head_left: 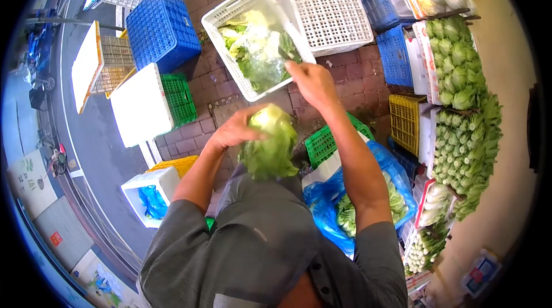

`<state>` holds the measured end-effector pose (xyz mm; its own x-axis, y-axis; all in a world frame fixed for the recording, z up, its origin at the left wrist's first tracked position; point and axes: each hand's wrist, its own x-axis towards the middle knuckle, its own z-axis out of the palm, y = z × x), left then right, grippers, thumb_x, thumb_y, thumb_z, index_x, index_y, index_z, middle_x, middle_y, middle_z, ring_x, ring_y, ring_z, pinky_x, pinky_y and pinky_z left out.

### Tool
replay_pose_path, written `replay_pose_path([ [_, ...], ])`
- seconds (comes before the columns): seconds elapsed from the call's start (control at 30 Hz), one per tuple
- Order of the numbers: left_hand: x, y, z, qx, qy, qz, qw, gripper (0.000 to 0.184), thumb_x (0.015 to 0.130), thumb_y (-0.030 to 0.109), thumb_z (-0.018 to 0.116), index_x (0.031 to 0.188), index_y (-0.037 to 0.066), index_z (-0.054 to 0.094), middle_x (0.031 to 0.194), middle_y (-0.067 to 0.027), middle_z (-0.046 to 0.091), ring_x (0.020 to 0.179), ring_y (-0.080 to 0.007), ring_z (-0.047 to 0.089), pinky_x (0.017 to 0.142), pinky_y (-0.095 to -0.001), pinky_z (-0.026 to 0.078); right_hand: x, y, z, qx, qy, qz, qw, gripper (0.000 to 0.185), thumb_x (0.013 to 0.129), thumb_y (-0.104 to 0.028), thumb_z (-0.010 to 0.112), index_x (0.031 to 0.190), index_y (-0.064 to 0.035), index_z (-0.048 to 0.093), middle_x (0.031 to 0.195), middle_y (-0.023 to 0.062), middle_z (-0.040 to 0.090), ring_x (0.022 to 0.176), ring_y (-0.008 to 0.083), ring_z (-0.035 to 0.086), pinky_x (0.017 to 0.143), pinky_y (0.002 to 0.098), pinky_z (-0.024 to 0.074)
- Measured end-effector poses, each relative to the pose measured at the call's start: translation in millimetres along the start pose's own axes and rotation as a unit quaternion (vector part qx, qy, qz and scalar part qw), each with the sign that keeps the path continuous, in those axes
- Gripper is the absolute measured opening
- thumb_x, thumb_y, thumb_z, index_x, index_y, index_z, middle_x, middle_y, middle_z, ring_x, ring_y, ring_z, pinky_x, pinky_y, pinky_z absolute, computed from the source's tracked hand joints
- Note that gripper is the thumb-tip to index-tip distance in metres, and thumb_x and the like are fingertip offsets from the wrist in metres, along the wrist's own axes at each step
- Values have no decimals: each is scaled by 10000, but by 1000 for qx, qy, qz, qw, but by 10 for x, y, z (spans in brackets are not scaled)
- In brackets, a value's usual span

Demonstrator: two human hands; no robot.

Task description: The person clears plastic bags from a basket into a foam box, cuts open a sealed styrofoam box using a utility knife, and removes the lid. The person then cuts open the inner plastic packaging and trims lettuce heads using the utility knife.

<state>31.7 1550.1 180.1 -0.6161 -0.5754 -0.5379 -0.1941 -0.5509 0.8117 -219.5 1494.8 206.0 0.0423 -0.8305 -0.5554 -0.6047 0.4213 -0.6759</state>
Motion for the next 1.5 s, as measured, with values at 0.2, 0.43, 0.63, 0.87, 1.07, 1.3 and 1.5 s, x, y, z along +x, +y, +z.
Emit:
replay_pose_path([
  [0.2, 2, -197, -47, -156, 19, 13, 987, 854, 704, 242, 808, 1429, -39, 456, 1270, -119, 627, 1144, -225, 608, 1038, -354, 456, 441, 502, 376, -44, 156, -89, 983, 650, 984, -600, 428, 1184, -25, 655, 1137, 223, 685, 1081, 433, 634, 907, 501, 501],
  [0.43, 146, -544, -100, -317, 18, 4, 948, 705, 792, 296, 722, 1379, -20, 490, 1220, -163, 652, 1114, -283, 648, 980, -444, 530, -55, 1291, 474, 159, 142, 32, 977, 649, 973, -566, 465, 878, 50, 649, 776, 220, 640, 810, 358, 651, 807, 470, 499],
  [0.63, 626, -464, 162, -434, -4, -52, 900, 884, 774, 622, 603, 1432, 45, 478, 1241, -258, 623, 1106, -409, 629, 982, -537, 501, -1169, 2164, 772, 355, 112, 167, 913, 398, 937, -432, 644, 920, -34, 652, 757, 49, 611, 688, 121, 583, 541, 307, 501],
  [0.87, 1191, -519, 1061, -280, -129, -106, 945, 777, 862, 586, 544, 1402, 29, 498, 1262, -273, 619, 1106, -408, 642, 934, -517, 543, -2930, 2820, 1882, 565, 251, 274, 737, 329, 910, -278, 703, 1149, -70, 616, 811, 3, 572, 614, 102, 529, 561, 311, 542],
  [1.07, 1149, -861, 2835, -159, -222, -164, 948, 594, 870, 393, 673, 1304, 7, 549, 1159, -153, 663, 1043, -295, 660, 898, -430, 557, -4142, 2736, 2604, 755, 369, 222, 494, 327, 888, -112, 676, 1192, -48, 576, 771, 20, 572, 620, 129, 553, 645, 391, 570],
  [1.3, 457, -1566, 4842, -96, -286, -191, 934, 403, 937, 190, 617, 1278, -8, 537, 1109, -136, 665, 968, -270, 674, 818, -398, 569, -4737, 2999, 3877, 788, 474, 157, 360, 335, 899, -93, 646, 1218, -50, 553, 741, 38, 571, 611, 154, 567, 613, 349, 534],
  [1.5, 699, -2629, 5831, 122, -241, -94, 958, 695, 812, 344, 786, 1320, -37, 505, 1118, -150, 629, 915, -272, 642, 754, -430, 530, -5156, 3029, 4178, 746, 507, 259, 346, 376, 932, -182, 648, 1259, -30, 541, 731, 34, 573, 542, 130, 539, 477, 288, 458],
])
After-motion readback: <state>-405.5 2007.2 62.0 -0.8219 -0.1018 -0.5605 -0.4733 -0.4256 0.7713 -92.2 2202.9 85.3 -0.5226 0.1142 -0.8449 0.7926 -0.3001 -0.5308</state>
